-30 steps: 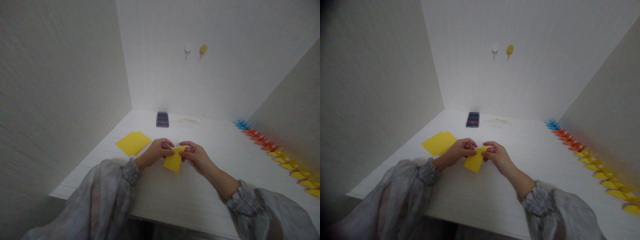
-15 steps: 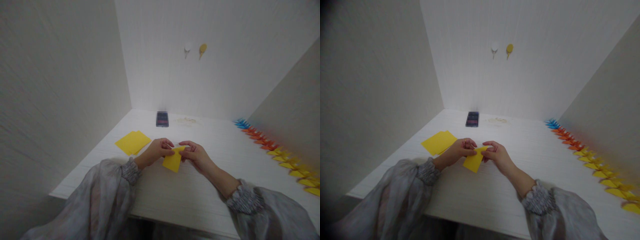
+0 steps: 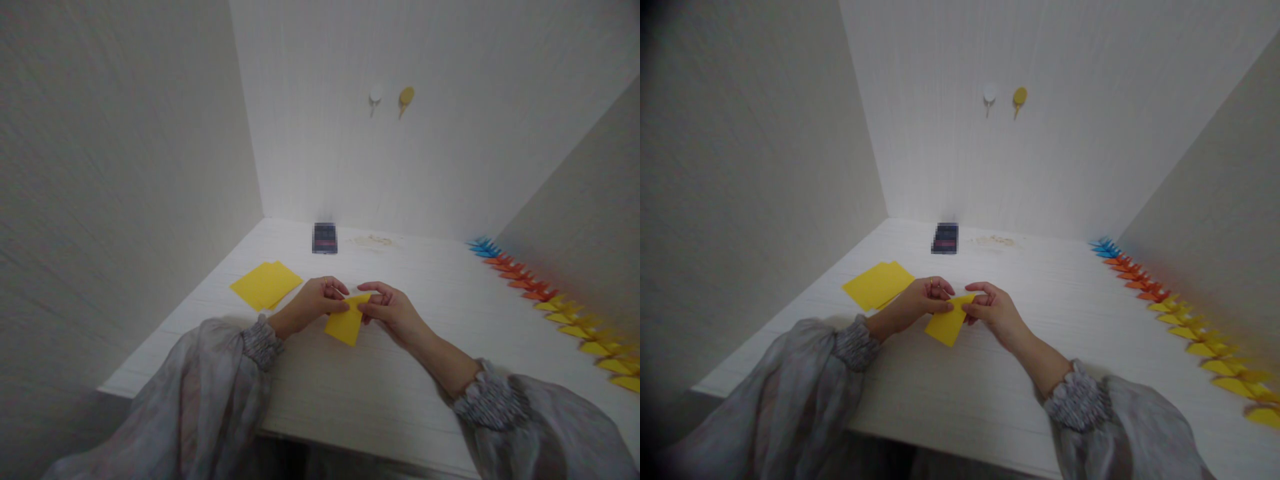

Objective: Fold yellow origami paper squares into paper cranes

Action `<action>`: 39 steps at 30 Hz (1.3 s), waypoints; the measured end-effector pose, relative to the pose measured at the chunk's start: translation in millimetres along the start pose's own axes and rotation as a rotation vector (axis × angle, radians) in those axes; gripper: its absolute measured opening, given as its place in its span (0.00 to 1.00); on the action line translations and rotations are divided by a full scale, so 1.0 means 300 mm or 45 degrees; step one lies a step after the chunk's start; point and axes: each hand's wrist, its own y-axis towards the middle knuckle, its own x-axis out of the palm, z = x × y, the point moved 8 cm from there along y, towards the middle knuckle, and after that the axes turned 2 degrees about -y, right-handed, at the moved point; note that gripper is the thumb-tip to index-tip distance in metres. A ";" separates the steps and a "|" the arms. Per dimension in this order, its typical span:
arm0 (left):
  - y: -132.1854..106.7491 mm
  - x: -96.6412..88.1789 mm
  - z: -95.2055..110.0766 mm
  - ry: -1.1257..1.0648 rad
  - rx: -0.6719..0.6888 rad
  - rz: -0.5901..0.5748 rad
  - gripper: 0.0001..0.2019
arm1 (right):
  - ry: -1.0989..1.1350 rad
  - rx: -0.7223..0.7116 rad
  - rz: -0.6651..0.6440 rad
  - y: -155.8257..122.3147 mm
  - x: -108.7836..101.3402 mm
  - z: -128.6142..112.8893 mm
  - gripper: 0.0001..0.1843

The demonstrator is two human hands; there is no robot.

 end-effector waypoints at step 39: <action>-0.006 0.014 -0.031 0.123 -0.128 -0.023 0.12 | -0.246 -0.044 0.117 -0.014 -0.005 -0.023 0.08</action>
